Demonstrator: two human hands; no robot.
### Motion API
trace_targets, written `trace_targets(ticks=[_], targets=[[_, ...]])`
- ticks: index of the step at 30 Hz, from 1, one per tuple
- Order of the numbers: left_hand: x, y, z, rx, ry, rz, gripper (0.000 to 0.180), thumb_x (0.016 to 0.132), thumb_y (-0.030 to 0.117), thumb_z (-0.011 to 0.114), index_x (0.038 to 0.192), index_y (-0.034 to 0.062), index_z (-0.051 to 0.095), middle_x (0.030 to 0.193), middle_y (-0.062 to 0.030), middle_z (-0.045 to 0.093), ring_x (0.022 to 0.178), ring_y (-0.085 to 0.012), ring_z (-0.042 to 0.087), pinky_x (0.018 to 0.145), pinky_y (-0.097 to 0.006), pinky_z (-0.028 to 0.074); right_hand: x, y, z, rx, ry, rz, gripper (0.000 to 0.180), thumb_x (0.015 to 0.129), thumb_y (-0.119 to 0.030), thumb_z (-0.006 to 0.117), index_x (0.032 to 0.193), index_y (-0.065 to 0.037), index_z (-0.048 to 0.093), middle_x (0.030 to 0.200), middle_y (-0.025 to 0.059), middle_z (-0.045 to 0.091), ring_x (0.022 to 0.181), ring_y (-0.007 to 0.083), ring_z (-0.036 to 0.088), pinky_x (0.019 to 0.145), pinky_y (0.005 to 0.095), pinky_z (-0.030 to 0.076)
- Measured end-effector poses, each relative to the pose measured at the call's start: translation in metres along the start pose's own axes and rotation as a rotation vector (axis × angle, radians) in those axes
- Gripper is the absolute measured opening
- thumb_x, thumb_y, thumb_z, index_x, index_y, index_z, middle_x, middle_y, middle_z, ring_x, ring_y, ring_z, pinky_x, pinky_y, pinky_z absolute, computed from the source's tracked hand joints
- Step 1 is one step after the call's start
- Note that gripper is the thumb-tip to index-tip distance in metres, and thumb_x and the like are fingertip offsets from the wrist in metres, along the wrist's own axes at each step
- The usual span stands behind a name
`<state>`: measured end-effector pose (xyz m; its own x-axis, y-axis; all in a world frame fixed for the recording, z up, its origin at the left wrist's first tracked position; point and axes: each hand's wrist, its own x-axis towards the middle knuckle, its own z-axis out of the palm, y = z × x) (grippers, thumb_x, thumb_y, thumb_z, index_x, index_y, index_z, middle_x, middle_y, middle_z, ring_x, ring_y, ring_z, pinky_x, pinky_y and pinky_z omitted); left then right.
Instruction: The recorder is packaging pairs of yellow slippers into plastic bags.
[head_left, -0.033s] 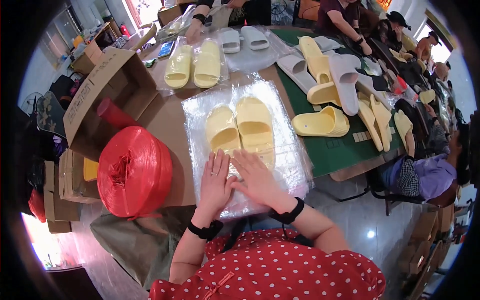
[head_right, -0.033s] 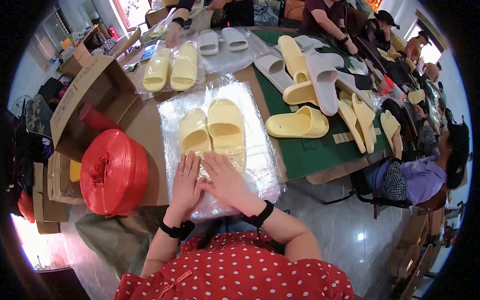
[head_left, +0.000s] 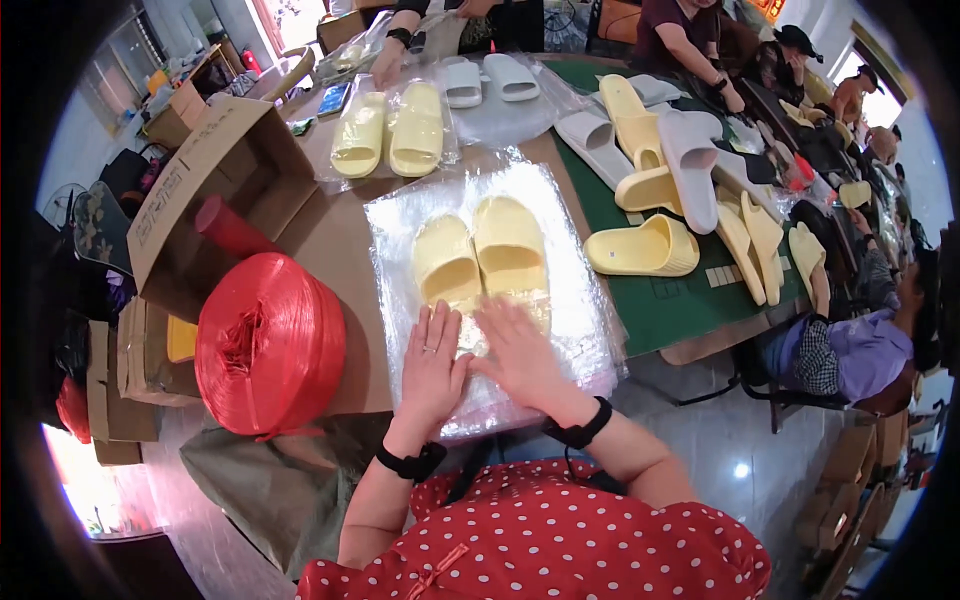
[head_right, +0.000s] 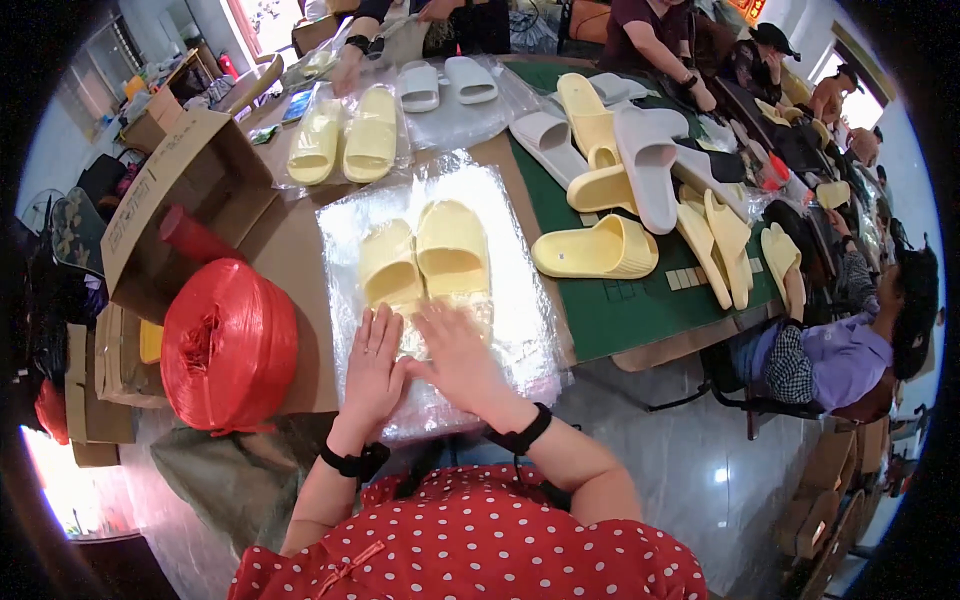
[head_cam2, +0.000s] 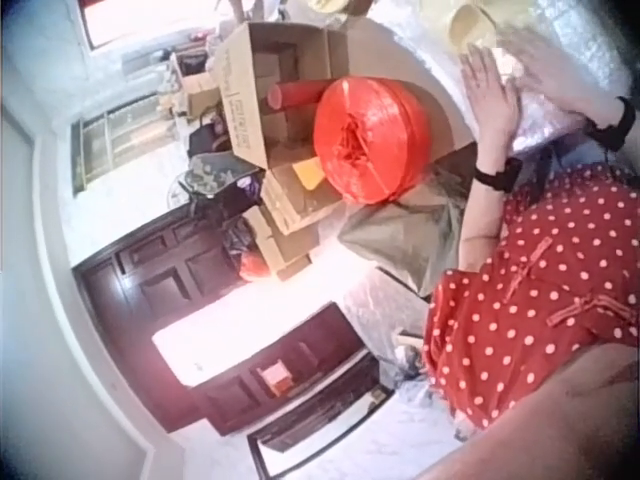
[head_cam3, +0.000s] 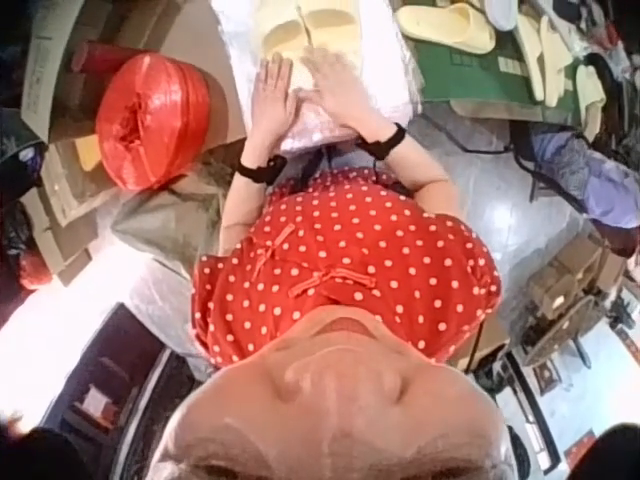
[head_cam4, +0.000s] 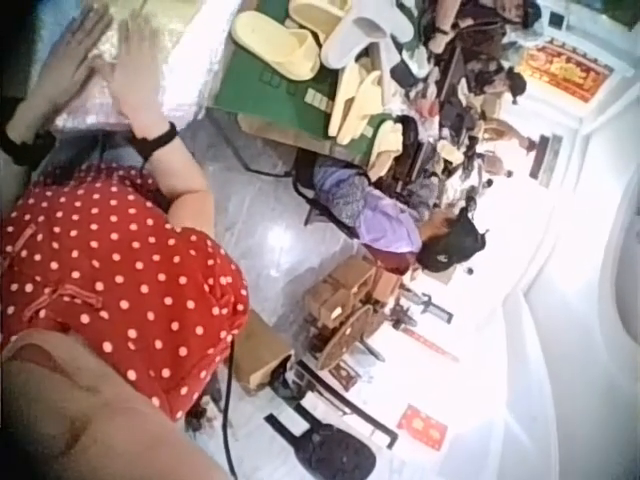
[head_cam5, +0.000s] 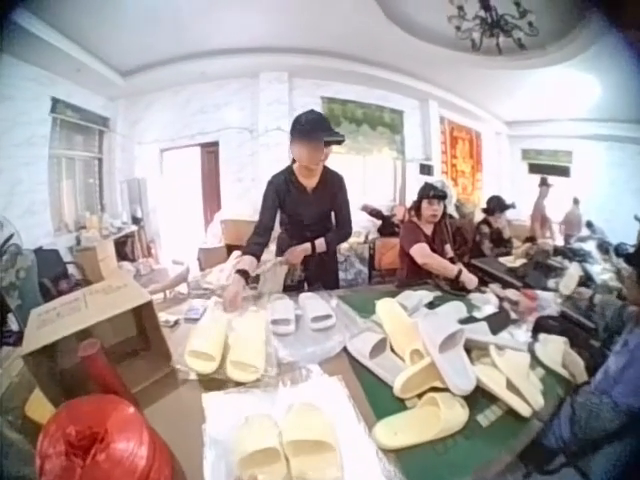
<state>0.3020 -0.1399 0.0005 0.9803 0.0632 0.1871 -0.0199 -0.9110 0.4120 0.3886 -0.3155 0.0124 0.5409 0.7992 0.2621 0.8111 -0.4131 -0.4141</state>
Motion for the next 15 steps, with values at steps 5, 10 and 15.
trace_targets(ticks=[5, 10, 15], targets=[[-0.005, -0.003, -0.009, -0.048, -0.003, -0.029, 0.068, 0.097, 0.028, 0.056, 0.153, -0.0027, 0.033, 0.162, -0.0234, 0.026, 0.151, -0.0428, 0.021, 0.123, -0.049, 0.019, -0.016, 0.038, -0.008, 0.010, 0.264, 0.247, 0.069, 0.092, -0.029, 0.068, 0.143, 0.010, 0.041, 0.148, 0.0286, 0.040, 0.139, 0.0443, 0.037, 0.116, 0.0496, 0.032], [-0.007, -0.006, -0.001, -0.085, 0.117, -0.157, 0.090, 0.093, 0.033, 0.063, 0.151, -0.0163, 0.016, 0.161, -0.0368, 0.004, 0.152, -0.0497, 0.007, 0.124, -0.051, 0.011, -0.011, 0.037, -0.012, 0.060, 0.409, 0.360, 0.073, 0.087, -0.032, 0.075, 0.138, 0.009, 0.042, 0.131, 0.0285, 0.043, 0.120, 0.0461, 0.042, 0.104, 0.0527, 0.037], [0.002, -0.004, -0.005, -0.206, 0.103, -0.277, 0.092, 0.093, 0.033, 0.063, 0.151, -0.0185, 0.013, 0.162, -0.0362, 0.000, 0.152, -0.0492, 0.002, 0.125, -0.050, 0.007, -0.012, 0.042, -0.018, -0.009, 0.349, 0.410, 0.070, 0.083, -0.035, 0.078, 0.131, 0.007, 0.049, 0.121, 0.0255, 0.046, 0.110, 0.0421, 0.044, 0.098, 0.0512, 0.039]])
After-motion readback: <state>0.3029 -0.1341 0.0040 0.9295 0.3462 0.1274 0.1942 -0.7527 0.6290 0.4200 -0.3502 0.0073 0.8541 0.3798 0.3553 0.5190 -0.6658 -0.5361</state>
